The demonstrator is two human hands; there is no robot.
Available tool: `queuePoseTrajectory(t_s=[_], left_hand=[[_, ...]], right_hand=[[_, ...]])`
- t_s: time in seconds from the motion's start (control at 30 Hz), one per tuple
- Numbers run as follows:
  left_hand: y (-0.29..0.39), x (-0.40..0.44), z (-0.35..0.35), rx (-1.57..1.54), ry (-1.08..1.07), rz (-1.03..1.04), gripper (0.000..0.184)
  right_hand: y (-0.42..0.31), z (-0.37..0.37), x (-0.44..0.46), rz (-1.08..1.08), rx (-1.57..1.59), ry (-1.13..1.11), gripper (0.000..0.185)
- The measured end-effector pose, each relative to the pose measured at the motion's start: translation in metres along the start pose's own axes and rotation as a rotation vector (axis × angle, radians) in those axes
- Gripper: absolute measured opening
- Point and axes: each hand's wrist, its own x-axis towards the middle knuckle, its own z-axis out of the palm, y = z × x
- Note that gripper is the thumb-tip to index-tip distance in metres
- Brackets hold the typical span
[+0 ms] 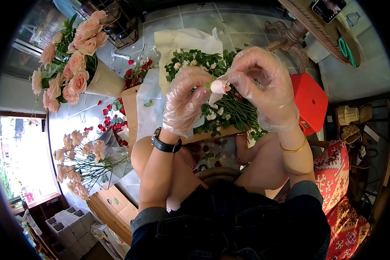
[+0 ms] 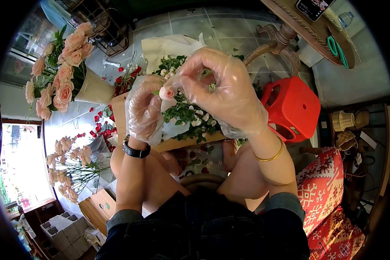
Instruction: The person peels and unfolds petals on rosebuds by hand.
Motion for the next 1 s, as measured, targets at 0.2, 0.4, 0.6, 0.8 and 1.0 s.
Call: queuePoseTrajectory(t_s=[0.2,0.4,0.6,0.8,1.0], left_hand=[[0.002,0.003,-0.001,0.092,-0.045,0.062,0.011],[0.008,0.007,-0.006,0.247,-0.121,0.119,0.01],[0.006,0.005,-0.008,0.145,-0.126,0.082,0.01],[0.001,0.002,-0.006,0.0,-0.087,0.044,0.01],[-0.002,-0.006,0.001,-0.419,0.053,-0.126,0.019]], right_hand=[[-0.005,0.009,-0.001,0.177,0.112,0.065,0.013],[-0.004,-0.003,0.001,0.263,0.131,-0.162,0.014],[-0.008,-0.001,0.001,0.449,0.348,-0.264,0.016],[-0.005,-0.004,0.002,0.502,0.459,-0.308,0.018],[-0.004,0.005,0.002,0.398,0.51,-0.149,0.017]])
